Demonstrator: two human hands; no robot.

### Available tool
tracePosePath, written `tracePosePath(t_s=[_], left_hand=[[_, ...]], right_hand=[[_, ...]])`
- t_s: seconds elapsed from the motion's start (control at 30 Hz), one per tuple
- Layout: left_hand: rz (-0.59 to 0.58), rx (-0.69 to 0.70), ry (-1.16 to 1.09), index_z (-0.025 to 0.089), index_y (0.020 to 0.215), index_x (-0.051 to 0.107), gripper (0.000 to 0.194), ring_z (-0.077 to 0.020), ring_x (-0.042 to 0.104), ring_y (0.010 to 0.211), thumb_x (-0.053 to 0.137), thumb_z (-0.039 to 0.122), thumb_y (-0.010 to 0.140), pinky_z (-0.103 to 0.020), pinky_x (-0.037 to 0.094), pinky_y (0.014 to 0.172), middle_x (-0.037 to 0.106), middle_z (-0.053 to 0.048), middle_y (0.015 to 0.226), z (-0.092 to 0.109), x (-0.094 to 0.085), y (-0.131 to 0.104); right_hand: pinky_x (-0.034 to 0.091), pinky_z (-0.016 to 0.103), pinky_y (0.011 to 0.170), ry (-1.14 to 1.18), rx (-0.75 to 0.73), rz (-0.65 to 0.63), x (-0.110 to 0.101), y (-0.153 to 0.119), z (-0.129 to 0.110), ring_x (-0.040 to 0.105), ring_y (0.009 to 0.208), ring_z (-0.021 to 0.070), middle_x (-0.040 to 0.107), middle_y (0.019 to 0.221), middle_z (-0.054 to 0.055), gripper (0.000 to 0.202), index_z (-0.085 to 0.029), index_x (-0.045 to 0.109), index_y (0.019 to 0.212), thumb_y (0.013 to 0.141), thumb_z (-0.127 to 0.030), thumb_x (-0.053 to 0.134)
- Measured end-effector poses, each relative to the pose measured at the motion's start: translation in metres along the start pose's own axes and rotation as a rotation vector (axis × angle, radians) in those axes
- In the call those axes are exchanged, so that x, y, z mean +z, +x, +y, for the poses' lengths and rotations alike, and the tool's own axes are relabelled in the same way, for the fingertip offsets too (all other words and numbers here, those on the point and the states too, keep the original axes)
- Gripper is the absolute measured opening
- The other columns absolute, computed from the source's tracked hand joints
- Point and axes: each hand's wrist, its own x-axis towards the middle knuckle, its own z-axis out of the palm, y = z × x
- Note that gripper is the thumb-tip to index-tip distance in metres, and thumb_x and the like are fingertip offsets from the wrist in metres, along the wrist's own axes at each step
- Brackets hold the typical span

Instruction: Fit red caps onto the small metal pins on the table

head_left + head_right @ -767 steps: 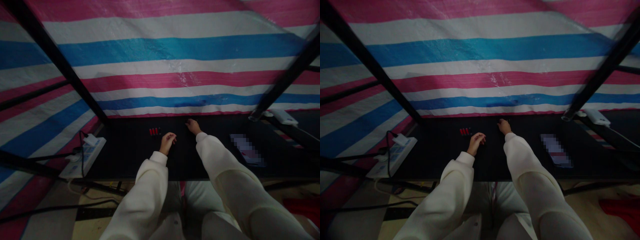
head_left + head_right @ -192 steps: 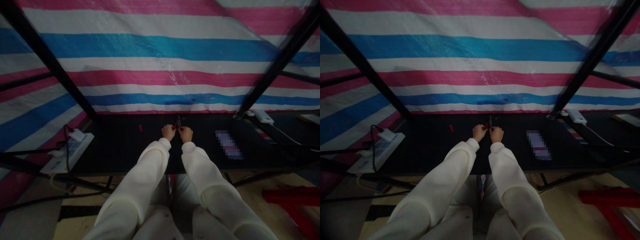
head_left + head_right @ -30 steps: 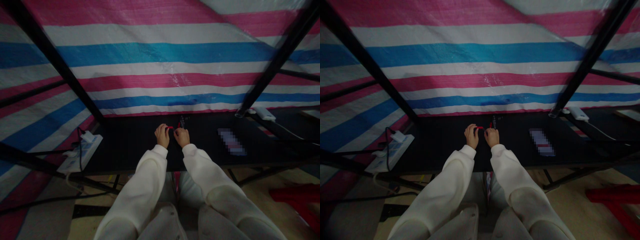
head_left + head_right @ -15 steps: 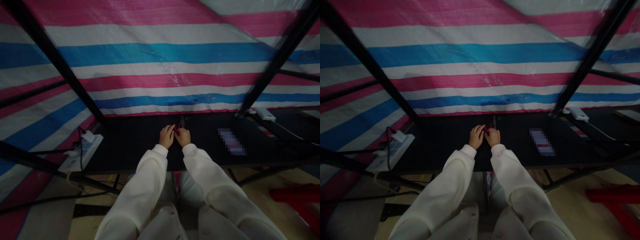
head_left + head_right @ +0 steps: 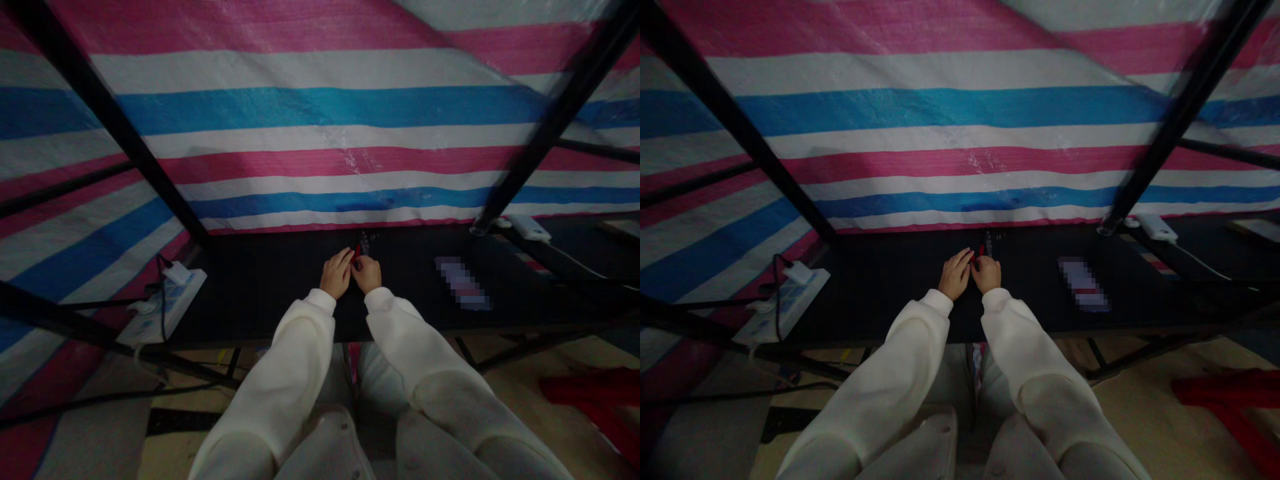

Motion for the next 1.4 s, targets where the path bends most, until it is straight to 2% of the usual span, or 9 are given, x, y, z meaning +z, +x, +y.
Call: tracePosePath(t_s=[0.13, 0.6, 0.8, 0.9, 1.0, 1.13, 1.27, 1.33, 1.4], left_hand=[[-0.014, 0.01, 0.054, 0.021, 0.13, 0.037, 0.043, -0.0177, 0.039, 0.119, 0.03, 0.022, 0.087, -0.035, 0.032, 0.096, 0.04, -0.007, 0.133, -0.002, 0.001, 0.0], [-0.036, 0.02, 0.051, 0.021, 0.128, 0.038, 0.043, -0.0177, 0.04, 0.119, 0.03, 0.019, 0.086, -0.036, 0.034, 0.095, 0.043, -0.008, 0.131, -0.001, 0.0, 0.0], [0.084, -0.043, -0.007, 0.016, 0.13, 0.033, 0.044, -0.0195, 0.041, 0.118, 0.035, 0.025, 0.086, -0.038, 0.035, 0.096, 0.045, -0.012, 0.128, -0.007, 0.005, -0.001], [0.146, -0.076, -0.045, 0.016, 0.12, 0.044, 0.037, -0.0205, 0.046, 0.112, 0.04, 0.028, 0.085, -0.038, 0.037, 0.094, 0.052, -0.012, 0.119, -0.015, 0.009, -0.001], [0.169, -0.099, -0.121, 0.017, 0.1, 0.056, 0.024, -0.0193, 0.053, 0.1, 0.044, 0.029, 0.083, -0.036, 0.041, 0.089, 0.059, -0.01, 0.104, -0.023, 0.017, -0.001], [0.219, -0.226, -0.315, 0.016, 0.091, 0.058, 0.02, -0.0148, 0.059, 0.08, 0.049, 0.031, 0.08, -0.029, 0.046, 0.076, 0.063, -0.007, 0.087, -0.034, 0.026, 0.001], [0.258, -0.393, -0.365, 0.016, 0.09, 0.058, 0.023, -0.0124, 0.059, 0.07, 0.051, 0.033, 0.078, -0.025, 0.046, 0.068, 0.064, -0.005, 0.079, -0.054, 0.013, 0.007], [0.235, -0.49, -0.271, 0.016, 0.083, 0.059, 0.02, -0.0123, 0.059, 0.067, 0.053, 0.033, 0.076, -0.024, 0.045, 0.066, 0.064, -0.004, 0.075, -0.069, -0.002, 0.011], [0.163, -0.57, -0.127, 0.016, 0.075, 0.059, 0.018, -0.0128, 0.058, 0.067, 0.055, 0.033, 0.073, -0.024, 0.044, 0.064, 0.064, -0.003, 0.073, -0.084, -0.019, 0.012]], right_hand=[[0.031, 0.025, 0.064, 0.024, -0.013, 0.019, 0.001, 0.0, 0.001, 0.052, 0.069, 0.0141, 0.06, 0.074, 0.004, 0.02, -0.016, 0.06, 0.08, 0.079, -0.031, 0.047], [0.029, 0.026, 0.063, 0.008, -0.009, 0.019, 0.002, 0.0, 0.002, 0.051, 0.067, 0.0138, 0.058, 0.071, 0.003, 0.019, -0.016, 0.059, 0.075, 0.079, -0.031, 0.048], [0.03, 0.026, 0.065, 0.056, -0.039, 0.005, 0.002, 0.0, 0.001, 0.051, 0.069, 0.0145, 0.059, 0.071, 0.003, 0.018, -0.017, 0.06, 0.082, 0.078, -0.03, 0.049], [0.03, 0.026, 0.066, 0.085, -0.103, -0.007, 0.002, -0.001, 0.002, 0.051, 0.069, 0.0143, 0.058, 0.07, 0.002, 0.018, -0.016, 0.061, 0.085, 0.078, -0.028, 0.049], [0.03, 0.026, 0.066, 0.092, -0.145, -0.013, 0.003, -0.001, 0.002, 0.051, 0.07, 0.0144, 0.057, 0.07, 0.002, 0.018, -0.016, 0.061, 0.086, 0.078, -0.026, 0.049], [0.031, 0.027, 0.068, 0.112, -0.178, -0.018, 0.003, -0.001, 0.001, 0.052, 0.071, 0.0147, 0.058, 0.07, 0.002, 0.02, -0.017, 0.062, 0.088, 0.081, -0.029, 0.047], [0.032, 0.026, 0.069, 0.147, -0.194, 0.003, 0.003, -0.001, 0.0, 0.053, 0.072, 0.0142, 0.058, 0.07, 0.002, 0.022, -0.017, 0.061, 0.091, 0.082, -0.031, 0.046], [0.032, 0.026, 0.069, 0.157, -0.19, 0.006, 0.003, -0.001, 0.001, 0.053, 0.071, 0.014, 0.057, 0.07, 0.002, 0.022, -0.017, 0.061, 0.089, 0.082, -0.03, 0.045], [0.033, 0.027, 0.069, 0.162, -0.185, 0.007, 0.002, -0.001, 0.001, 0.053, 0.071, 0.0138, 0.057, 0.072, 0.002, 0.022, -0.017, 0.061, 0.088, 0.083, -0.029, 0.043]])
